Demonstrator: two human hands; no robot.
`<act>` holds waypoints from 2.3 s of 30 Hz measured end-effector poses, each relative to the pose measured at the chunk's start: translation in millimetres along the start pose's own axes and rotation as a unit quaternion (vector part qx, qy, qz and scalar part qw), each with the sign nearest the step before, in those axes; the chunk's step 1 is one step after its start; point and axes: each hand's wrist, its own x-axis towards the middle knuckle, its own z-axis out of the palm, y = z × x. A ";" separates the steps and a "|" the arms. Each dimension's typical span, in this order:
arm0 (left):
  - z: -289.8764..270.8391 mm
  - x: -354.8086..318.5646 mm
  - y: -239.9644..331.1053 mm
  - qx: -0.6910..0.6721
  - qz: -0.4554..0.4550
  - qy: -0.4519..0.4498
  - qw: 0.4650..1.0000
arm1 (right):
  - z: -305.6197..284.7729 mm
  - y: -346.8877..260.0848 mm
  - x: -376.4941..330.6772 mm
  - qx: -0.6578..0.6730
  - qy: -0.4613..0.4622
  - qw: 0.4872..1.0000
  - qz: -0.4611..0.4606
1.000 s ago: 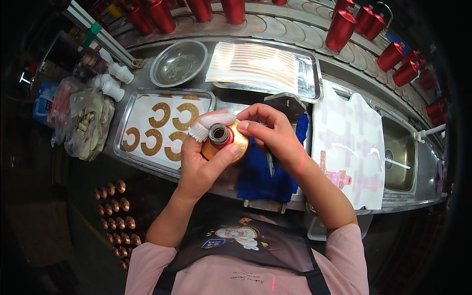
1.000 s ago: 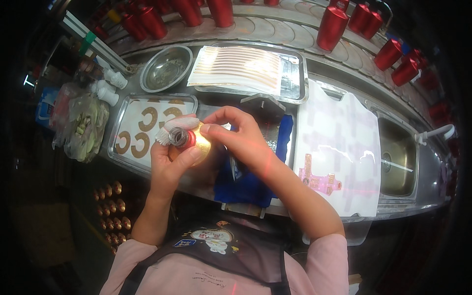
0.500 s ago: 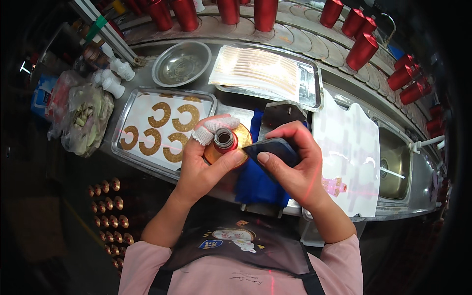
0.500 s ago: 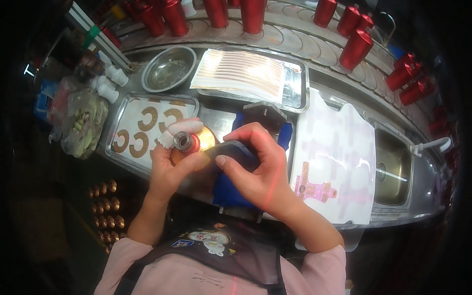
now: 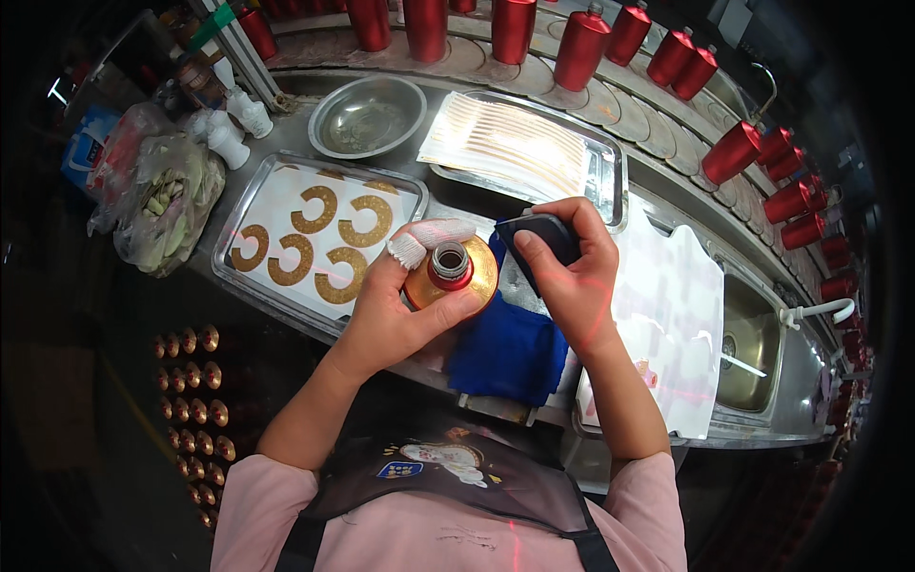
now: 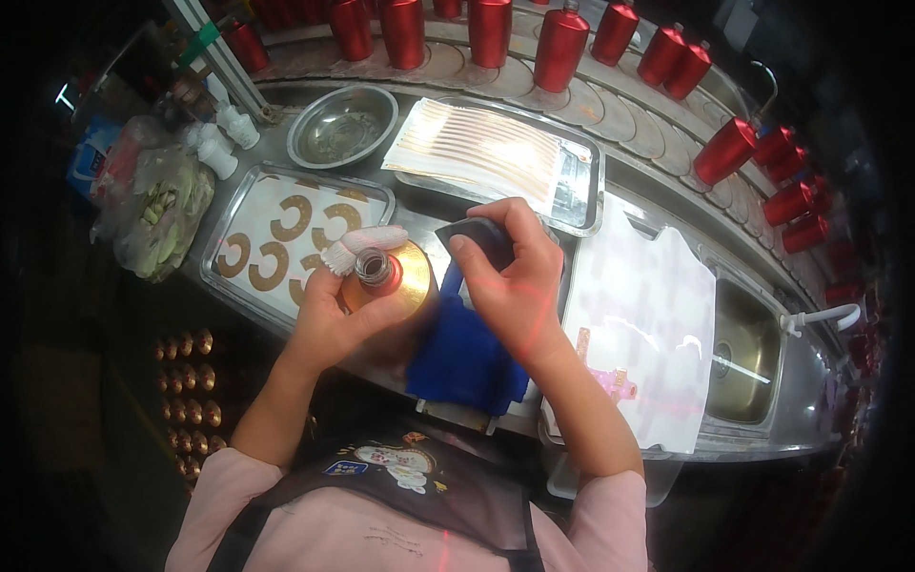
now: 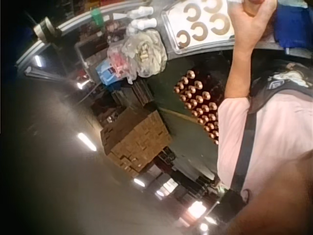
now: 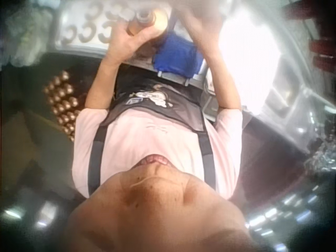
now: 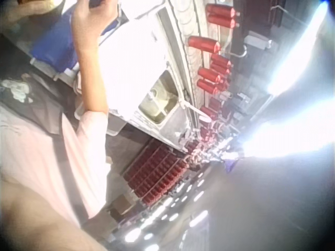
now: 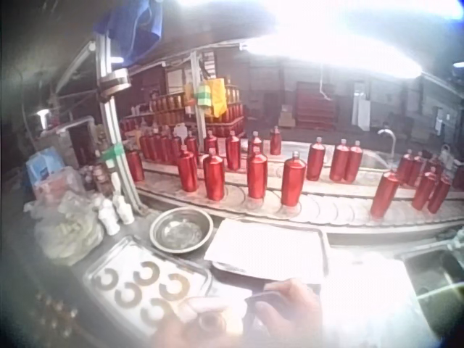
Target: The person applies gold crescent-shaped stickers to the neck of a red bottle, then wipes the bottle with a blue cloth. They place a rectangular label on the bottle body, smooth it, and wipe the surface again. The person repeats the process with a second red bottle.
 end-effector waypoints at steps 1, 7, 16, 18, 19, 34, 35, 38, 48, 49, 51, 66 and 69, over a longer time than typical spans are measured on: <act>-3.2 -0.6 0.0 0.007 0.021 -0.020 1.000 | -0.9 2.4 0.1 0.035 0.009 0.999 0.024; -16.8 0.8 -0.4 0.052 0.059 -0.062 0.995 | -12.9 5.1 2.6 -0.081 -0.037 0.994 -0.067; -12.5 0.0 2.9 0.028 0.059 -0.034 0.997 | -5.5 -10.4 5.2 -0.051 -0.186 0.923 -0.334; -7.7 -2.3 2.8 0.046 0.059 0.002 0.997 | 0.4 -10.5 -2.6 -0.058 -0.177 0.916 -0.356; -5.4 -4.2 2.8 0.066 0.069 0.022 0.995 | 3.0 -10.9 -8.1 -0.055 -0.167 0.914 -0.366; 22.4 -18.8 -8.4 0.231 0.164 0.191 0.940 | 6.0 -20.6 -21.4 -0.082 -0.174 0.911 -0.364; 23.8 -19.3 -9.7 0.228 0.170 0.202 0.937 | 7.0 -20.9 -23.5 -0.060 -0.190 0.905 -0.375; 28.8 -18.0 -13.3 0.231 0.170 0.218 0.933 | 12.2 -22.2 -29.0 -0.092 -0.132 0.921 -0.355; 12.1 -17.7 -20.1 -0.058 0.109 0.115 0.986 | -0.3 -22.1 -32.0 -0.110 -0.085 0.947 -0.289; 8.5 -17.1 -22.6 -0.200 0.058 0.062 0.976 | 0.2 -19.7 -31.9 -0.120 -0.083 0.946 -0.289; 4.3 -16.1 -27.2 -0.147 0.089 0.034 0.985 | 2.2 -15.6 -32.3 -0.108 -0.085 0.947 -0.291; -7.8 -19.0 -39.7 -0.083 0.133 -0.015 0.987 | 15.0 -27.0 -38.6 -0.135 -0.096 0.941 -0.296; 25.6 -24.6 -37.4 0.159 0.213 0.178 0.948 | 18.9 -28.8 -43.9 -0.150 -0.090 0.941 -0.291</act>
